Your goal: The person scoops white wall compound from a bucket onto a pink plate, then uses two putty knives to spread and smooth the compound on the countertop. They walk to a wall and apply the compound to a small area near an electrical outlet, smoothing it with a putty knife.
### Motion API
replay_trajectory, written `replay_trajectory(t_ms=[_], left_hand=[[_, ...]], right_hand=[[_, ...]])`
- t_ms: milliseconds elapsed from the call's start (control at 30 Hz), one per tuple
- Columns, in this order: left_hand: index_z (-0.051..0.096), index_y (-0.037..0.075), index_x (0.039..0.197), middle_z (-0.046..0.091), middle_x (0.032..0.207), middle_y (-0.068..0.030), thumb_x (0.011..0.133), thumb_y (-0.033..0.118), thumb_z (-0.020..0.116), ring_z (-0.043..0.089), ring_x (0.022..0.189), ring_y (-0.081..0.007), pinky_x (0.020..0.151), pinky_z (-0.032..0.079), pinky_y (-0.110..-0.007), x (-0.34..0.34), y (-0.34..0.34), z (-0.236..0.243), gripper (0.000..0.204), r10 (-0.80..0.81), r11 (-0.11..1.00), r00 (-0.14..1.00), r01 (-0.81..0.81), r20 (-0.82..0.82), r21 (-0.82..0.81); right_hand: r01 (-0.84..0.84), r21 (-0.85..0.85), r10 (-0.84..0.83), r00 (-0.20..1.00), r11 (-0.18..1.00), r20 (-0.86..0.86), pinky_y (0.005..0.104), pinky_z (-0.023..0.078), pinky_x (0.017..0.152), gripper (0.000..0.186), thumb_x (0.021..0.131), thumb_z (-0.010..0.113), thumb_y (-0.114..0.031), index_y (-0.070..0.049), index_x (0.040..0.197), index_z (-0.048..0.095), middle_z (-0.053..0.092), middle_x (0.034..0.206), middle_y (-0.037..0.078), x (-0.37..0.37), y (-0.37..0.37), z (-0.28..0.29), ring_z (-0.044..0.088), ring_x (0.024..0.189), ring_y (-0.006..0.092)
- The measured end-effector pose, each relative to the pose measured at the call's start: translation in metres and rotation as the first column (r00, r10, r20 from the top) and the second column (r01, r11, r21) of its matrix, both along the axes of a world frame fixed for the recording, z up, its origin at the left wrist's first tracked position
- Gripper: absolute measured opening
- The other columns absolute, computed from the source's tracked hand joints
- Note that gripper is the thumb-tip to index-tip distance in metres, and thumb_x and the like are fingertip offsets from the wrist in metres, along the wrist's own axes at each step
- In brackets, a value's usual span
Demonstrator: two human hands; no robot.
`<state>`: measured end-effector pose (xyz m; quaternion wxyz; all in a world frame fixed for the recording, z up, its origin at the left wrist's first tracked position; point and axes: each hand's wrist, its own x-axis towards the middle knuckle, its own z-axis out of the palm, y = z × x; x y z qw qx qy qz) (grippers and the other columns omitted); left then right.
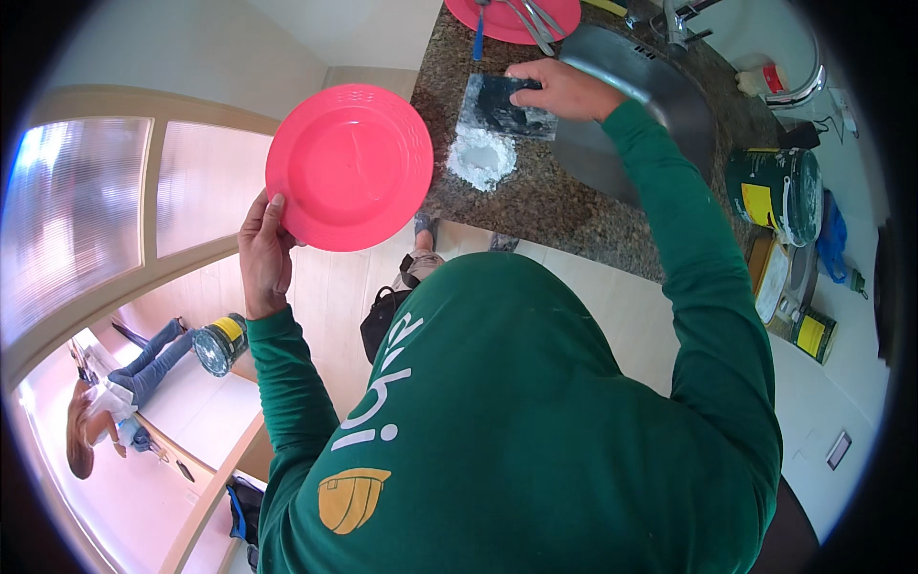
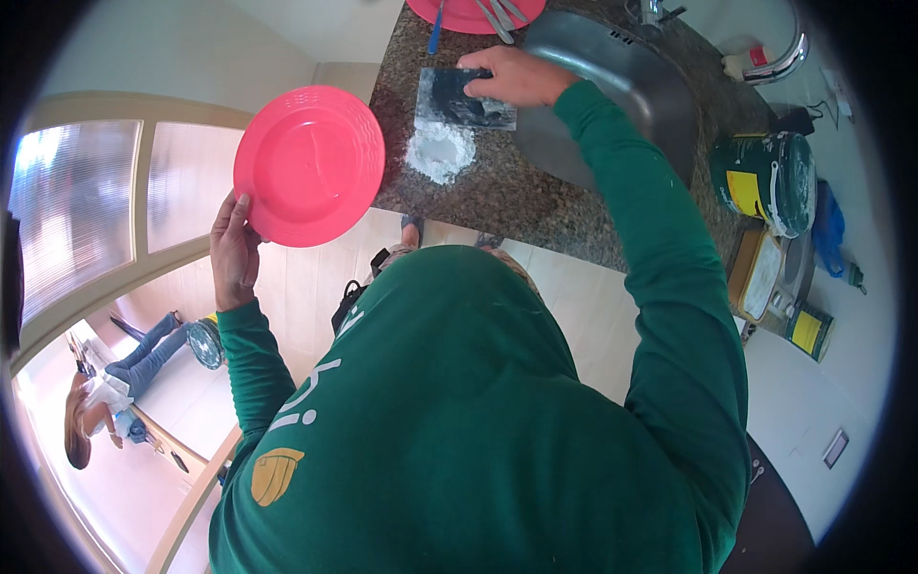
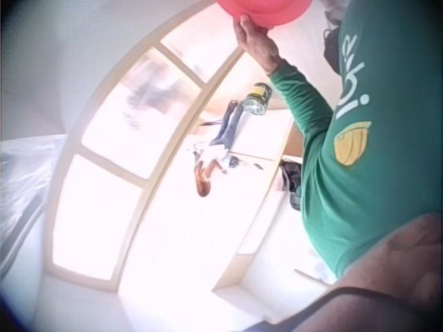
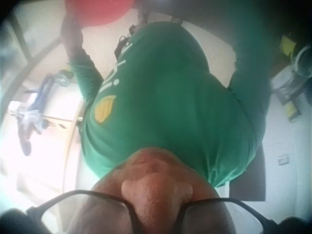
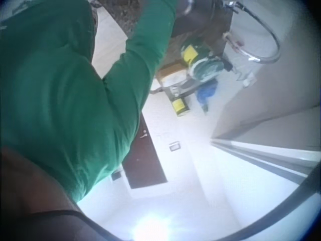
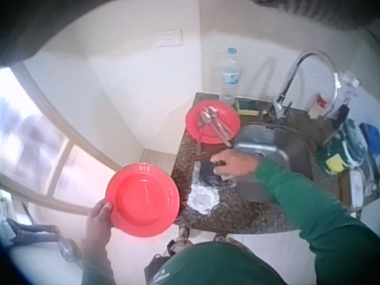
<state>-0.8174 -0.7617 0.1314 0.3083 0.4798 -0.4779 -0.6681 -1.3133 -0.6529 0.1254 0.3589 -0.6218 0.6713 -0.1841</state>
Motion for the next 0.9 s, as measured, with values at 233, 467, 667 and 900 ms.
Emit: replay_trajectory(t_ms=[233,467,667,900], left_hand=[[0.069,0.003,0.137,0.075,0.097,-0.0019,0.113,0.021,0.063,0.064,0.069,-0.0073,0.061,0.051,-0.024,0.000,0.001,-0.006,0.031,0.019,0.999,0.998,-0.017,-0.062,0.034],[0.069,0.003,0.137,0.076,0.104,-0.0027,0.112,0.021,0.064,0.066,0.074,-0.0086,0.065,0.053,-0.024,-0.011,-0.008,-0.007,0.031,0.005,0.999,1.000,-0.005,-0.006,0.032],[0.069,0.002,0.138,0.076,0.112,-0.0053,0.112,0.021,0.065,0.068,0.078,-0.0097,0.066,0.053,-0.025,-0.025,-0.021,-0.007,0.032,-0.033,0.999,0.999,0.033,0.001,0.013],[0.069,0.002,0.138,0.077,0.107,-0.0053,0.112,0.020,0.064,0.068,0.076,-0.0094,0.063,0.051,-0.025,-0.022,-0.032,-0.010,0.032,-0.055,0.998,0.998,0.055,-0.007,0.019]], right_hand=[[0.196,-0.062,-0.183,0.967,0.979,0.177,0.0355,0.054,0.082,0.037,0.105,0.071,-0.024,0.005,0.127,0.066,0.070,0.098,0.010,0.000,0.077,0.021,0.062,0.086,0.0151],[0.643,0.020,-0.628,0.740,0.766,0.240,0.0369,0.054,0.079,0.027,0.105,0.069,-0.020,0.003,0.118,0.064,0.072,0.095,0.012,0.041,0.154,-0.024,0.065,0.084,0.0159],[0.618,-0.103,-0.602,0.785,0.780,0.145,0.0436,0.055,0.077,0.030,0.103,0.070,-0.023,0.001,0.119,0.064,0.072,0.097,0.023,0.080,0.140,-0.028,0.068,0.081,0.0347],[0.769,-0.045,-0.752,0.635,0.638,0.175,0.0450,0.054,0.078,0.031,0.102,0.070,-0.023,0.002,0.120,0.063,0.072,0.097,0.023,0.074,0.162,-0.021,0.070,0.083,0.0354]])
